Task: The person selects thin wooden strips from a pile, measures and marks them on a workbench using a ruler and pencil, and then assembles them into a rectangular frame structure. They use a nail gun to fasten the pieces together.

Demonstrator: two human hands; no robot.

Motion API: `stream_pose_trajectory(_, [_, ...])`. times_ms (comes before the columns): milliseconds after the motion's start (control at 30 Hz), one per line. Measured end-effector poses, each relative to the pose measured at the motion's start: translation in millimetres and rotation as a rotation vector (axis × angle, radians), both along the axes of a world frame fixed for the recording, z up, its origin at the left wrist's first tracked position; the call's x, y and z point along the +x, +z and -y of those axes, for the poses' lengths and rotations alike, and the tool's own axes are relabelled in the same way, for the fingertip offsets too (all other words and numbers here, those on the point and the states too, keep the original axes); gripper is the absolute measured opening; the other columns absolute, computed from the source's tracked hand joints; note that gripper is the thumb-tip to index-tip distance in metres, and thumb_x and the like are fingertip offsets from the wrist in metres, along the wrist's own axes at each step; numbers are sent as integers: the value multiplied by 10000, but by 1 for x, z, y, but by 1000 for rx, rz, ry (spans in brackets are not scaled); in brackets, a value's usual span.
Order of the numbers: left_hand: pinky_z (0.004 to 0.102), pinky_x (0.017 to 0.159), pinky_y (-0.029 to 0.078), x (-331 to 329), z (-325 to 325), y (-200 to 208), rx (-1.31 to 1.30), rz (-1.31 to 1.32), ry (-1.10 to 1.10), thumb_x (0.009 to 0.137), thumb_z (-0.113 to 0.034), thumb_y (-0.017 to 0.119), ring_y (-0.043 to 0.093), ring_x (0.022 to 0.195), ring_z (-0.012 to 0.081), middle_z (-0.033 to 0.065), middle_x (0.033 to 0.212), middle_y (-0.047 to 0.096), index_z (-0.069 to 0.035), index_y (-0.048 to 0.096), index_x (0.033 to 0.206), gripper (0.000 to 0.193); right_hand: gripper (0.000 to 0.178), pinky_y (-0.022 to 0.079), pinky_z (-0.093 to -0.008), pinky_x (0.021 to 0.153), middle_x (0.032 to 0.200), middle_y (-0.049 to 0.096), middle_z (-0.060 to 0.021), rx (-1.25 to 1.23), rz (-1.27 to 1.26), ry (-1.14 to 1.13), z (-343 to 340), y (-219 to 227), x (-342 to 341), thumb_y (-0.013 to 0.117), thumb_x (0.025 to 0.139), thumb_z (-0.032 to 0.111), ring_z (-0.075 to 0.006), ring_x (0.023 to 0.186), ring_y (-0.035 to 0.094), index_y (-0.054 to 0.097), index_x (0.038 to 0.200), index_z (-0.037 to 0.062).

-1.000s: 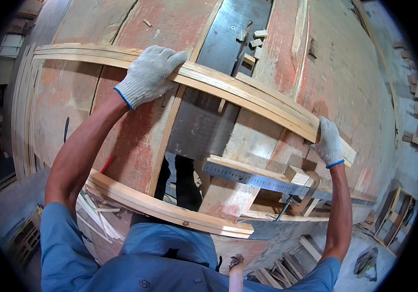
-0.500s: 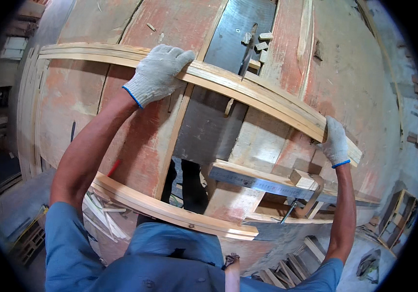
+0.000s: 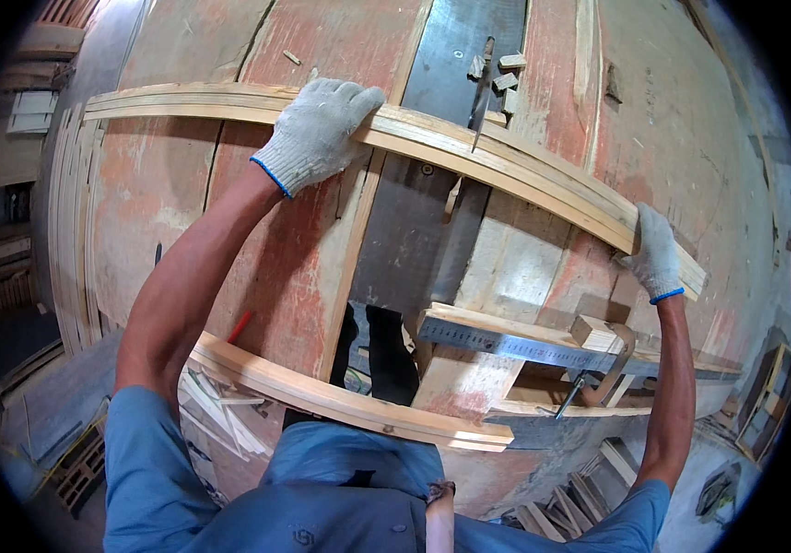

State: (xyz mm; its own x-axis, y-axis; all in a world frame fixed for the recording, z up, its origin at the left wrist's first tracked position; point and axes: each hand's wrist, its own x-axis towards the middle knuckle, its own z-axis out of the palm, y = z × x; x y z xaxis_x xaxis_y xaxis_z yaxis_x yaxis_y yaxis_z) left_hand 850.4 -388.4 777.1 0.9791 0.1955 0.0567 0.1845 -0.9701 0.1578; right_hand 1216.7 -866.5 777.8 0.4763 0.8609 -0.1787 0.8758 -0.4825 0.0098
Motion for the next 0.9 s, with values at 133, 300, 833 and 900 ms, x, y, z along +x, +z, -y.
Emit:
stream_pose_trajectory(133, [480,1078,497,1,1,1,9,-21,17,785,-148,879,616,1214,361,127,1261,668,-122,564,1388,681,1087,457,-494,1147,1436,591,-214,-16,16,-1,-4,-2,6,987,551,130,-437,1317,552,471,1502,29])
stream_pose_trajectory(300, [486,1067,504,8,-3,1,7,13,26,803,-140,860,620,1215,363,130,1248,675,-114,564,1385,653,1057,475,-490,1115,1405,607,-211,-33,-9,-14,-22,7,9,988,580,169,-441,1290,567,474,1493,30])
stream_pose_trajectory(833, [492,1039,529,-2,0,4,-2,-69,55,832,-211,839,659,1185,366,140,1238,701,-133,654,1327,534,990,455,-486,1122,1370,587,-255,77,86,-28,76,101,-92,935,700,242,-437,1300,551,454,1525,-19])
stream_pose_trajectory(900, [488,1047,530,-26,2,1,46,-42,1,828,-219,842,662,1184,364,135,1247,700,-139,654,1342,553,1006,462,-485,1126,1377,588,-248,51,30,-87,73,130,-155,945,676,228,-427,1309,555,460,1517,-34])
